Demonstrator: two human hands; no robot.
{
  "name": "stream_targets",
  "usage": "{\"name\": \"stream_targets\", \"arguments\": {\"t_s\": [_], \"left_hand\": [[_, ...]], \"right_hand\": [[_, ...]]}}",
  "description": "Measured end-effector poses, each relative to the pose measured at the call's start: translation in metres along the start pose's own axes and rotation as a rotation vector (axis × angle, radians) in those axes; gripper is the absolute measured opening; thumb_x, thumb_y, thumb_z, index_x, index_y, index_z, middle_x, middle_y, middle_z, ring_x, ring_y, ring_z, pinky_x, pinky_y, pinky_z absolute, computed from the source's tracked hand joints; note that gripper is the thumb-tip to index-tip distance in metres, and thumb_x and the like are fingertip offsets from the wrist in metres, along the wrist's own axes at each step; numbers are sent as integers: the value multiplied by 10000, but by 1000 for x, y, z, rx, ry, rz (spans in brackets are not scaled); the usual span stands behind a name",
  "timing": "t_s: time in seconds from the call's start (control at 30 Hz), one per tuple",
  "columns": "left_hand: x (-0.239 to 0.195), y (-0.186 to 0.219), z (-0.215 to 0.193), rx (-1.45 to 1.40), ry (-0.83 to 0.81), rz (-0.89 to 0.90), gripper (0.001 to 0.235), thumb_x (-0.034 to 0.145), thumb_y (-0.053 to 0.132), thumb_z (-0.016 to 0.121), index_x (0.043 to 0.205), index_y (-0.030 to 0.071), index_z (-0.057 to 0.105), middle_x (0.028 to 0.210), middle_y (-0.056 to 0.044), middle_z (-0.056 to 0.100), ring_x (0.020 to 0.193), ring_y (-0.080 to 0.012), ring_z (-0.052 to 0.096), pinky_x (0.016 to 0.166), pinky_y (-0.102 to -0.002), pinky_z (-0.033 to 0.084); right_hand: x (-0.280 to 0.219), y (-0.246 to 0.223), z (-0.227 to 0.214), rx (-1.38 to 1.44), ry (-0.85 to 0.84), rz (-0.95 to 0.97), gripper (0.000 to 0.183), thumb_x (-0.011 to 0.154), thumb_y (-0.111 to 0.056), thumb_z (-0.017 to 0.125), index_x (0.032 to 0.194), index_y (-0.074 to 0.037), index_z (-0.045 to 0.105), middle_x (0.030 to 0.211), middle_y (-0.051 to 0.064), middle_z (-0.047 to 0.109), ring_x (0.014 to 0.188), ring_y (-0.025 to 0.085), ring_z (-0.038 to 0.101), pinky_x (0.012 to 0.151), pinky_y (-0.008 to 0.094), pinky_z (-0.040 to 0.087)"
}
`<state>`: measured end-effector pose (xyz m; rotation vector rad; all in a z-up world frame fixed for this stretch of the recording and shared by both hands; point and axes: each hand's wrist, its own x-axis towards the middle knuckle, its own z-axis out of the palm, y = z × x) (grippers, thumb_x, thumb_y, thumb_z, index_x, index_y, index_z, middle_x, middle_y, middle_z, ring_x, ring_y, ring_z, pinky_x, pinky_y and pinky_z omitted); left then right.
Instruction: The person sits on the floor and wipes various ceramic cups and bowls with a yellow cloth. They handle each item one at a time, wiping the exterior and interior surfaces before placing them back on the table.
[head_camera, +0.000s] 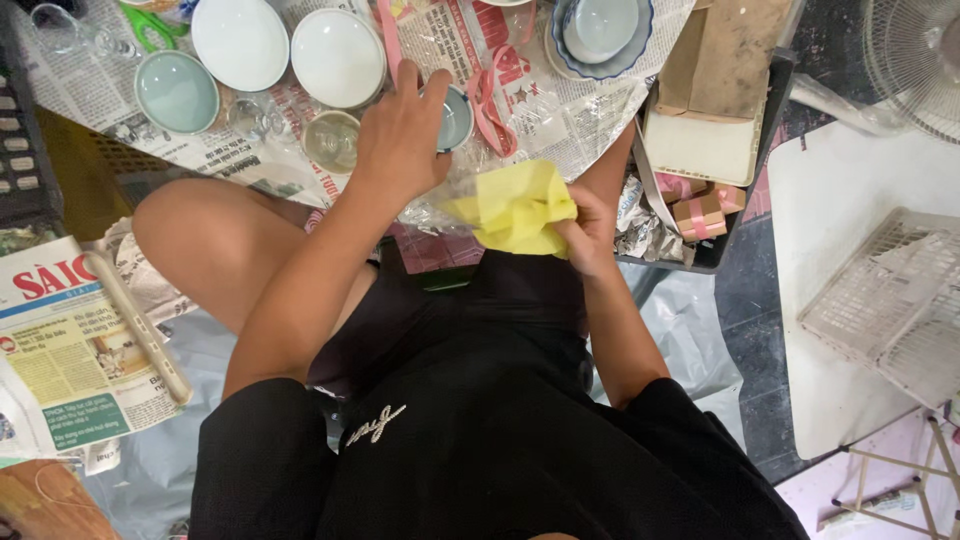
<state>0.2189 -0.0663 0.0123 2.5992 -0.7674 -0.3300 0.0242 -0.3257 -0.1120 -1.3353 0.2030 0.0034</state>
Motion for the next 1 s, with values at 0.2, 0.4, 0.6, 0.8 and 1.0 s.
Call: {"name": "stream_targets", "arguments": {"t_s": [0.2,0.4,0.6,0.8,1.0], "left_hand": [[-6,-11,23,66,-31,-10,859,605,113,884,1370,107,494,1238,-217,510,875,-393,678,678,-490,549],[-9,4,8,130,-18,-13,922,585,189,897,1405,81,491,1184,-171,568,1016,-374,618,727,-500,515],[27,39,17,115,140,211,518,878,246,804,1311,100,561,1259,-92,597,1105,-280,597,837,-444,499],[92,68,32,-157,310,381,686,914,235,839,1471,68,476,1321,-79,554,1199,-298,579,943,-412,521],[134,86,49,-32,340,346,914,713,348,915,1419,-23,469,1348,-140,514,1107,-340,533,791,-448,502]], "right_hand": [[6,-7,2,-120,-120,-16,274,975,9,638,1244,57,664,1168,97,723,1042,138,677,925,289,545],[13,-11,6,-85,-65,-66,295,999,-2,609,1288,49,639,1237,90,700,1103,139,660,982,298,530],[9,-17,-4,30,-49,-88,346,969,-52,643,1300,40,598,1226,66,668,1105,142,651,970,296,531],[-2,2,-17,28,93,-122,275,1035,-85,606,1286,28,609,1172,56,670,1057,136,645,936,287,527],[-14,24,-4,135,215,18,180,1043,-86,600,1200,-3,634,1031,39,680,897,110,650,784,262,540]]}}
